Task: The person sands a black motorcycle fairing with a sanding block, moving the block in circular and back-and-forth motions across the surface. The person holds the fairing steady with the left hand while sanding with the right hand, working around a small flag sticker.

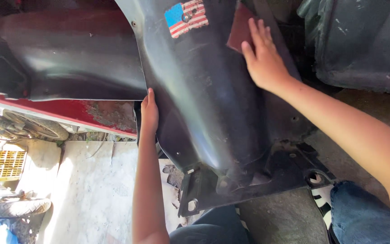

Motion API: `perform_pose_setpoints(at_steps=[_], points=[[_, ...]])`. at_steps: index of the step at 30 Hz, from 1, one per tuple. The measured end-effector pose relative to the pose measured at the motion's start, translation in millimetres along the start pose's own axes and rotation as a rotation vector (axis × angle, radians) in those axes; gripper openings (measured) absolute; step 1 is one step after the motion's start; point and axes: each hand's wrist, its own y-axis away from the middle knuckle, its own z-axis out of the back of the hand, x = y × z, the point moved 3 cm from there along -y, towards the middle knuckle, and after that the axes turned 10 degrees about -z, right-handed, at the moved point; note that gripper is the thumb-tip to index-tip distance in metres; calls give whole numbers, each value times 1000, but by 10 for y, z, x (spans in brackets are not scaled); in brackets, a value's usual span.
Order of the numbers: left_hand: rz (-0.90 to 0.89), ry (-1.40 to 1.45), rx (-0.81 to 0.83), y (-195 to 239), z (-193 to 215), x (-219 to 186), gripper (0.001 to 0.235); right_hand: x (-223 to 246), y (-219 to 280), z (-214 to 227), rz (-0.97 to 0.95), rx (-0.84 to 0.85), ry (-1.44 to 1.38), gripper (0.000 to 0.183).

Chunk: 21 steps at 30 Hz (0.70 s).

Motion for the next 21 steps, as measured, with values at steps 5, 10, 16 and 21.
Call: perform_pose_setpoints(at_steps=[5,10,16,21], points=[[0,-46,-31,-144,11,201,74,183,250,-107,27,34,-101,69],[-9,-16,26,25,-18,-86,76,-278,-287,-145,44,36,-170,63],[-11,-52,-14,-159,7,246,74,8,-460,-88,-73,51,-166,74],[4,30,6,-28,-17,65,74,71,-368,-49,99,-17,-33,71]])
